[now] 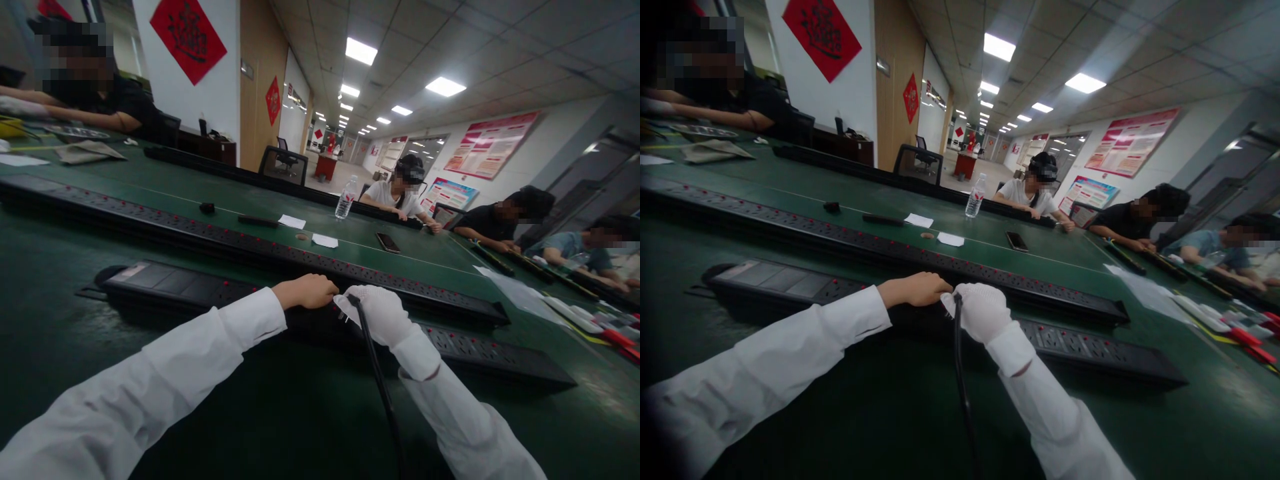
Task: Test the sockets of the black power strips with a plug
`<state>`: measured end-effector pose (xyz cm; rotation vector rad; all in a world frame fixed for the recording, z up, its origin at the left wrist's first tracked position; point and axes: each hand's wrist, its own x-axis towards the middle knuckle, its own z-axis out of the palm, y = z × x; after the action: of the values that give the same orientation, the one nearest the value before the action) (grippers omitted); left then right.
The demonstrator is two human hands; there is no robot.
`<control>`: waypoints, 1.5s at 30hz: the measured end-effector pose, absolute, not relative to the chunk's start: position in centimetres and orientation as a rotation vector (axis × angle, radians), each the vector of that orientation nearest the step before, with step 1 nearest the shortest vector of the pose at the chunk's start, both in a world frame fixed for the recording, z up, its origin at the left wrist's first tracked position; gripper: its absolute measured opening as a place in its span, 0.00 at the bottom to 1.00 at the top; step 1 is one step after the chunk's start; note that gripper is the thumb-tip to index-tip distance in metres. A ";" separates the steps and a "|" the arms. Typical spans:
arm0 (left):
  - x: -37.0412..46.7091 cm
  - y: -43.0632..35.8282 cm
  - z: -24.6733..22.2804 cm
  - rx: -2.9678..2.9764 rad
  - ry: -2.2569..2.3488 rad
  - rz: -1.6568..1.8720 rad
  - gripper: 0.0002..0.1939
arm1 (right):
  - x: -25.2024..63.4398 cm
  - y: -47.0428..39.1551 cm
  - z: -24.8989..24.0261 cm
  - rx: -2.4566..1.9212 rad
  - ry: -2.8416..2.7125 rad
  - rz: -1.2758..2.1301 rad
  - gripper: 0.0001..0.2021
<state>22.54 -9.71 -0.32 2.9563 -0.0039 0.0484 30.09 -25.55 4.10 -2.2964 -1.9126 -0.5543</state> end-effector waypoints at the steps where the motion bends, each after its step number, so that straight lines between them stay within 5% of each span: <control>1: 22.5 -9.7 -0.3 2.955 -0.011 0.049 0.15 | 30.0 -25.3 4.1 -2.313 -1.918 -0.584 0.19; 11: 22.5 -9.8 -0.4 2.979 0.037 0.050 0.13 | 29.1 -25.6 0.8 -2.076 -1.831 -0.670 0.13; 45: 22.6 -10.1 -0.2 2.952 0.080 -0.033 0.14 | 29.0 -28.2 -2.1 -1.908 -1.774 -0.595 0.21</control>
<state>22.57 -10.07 -0.20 2.9523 0.0802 -0.0325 28.96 -28.17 -2.07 -1.9076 -1.7735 -0.5948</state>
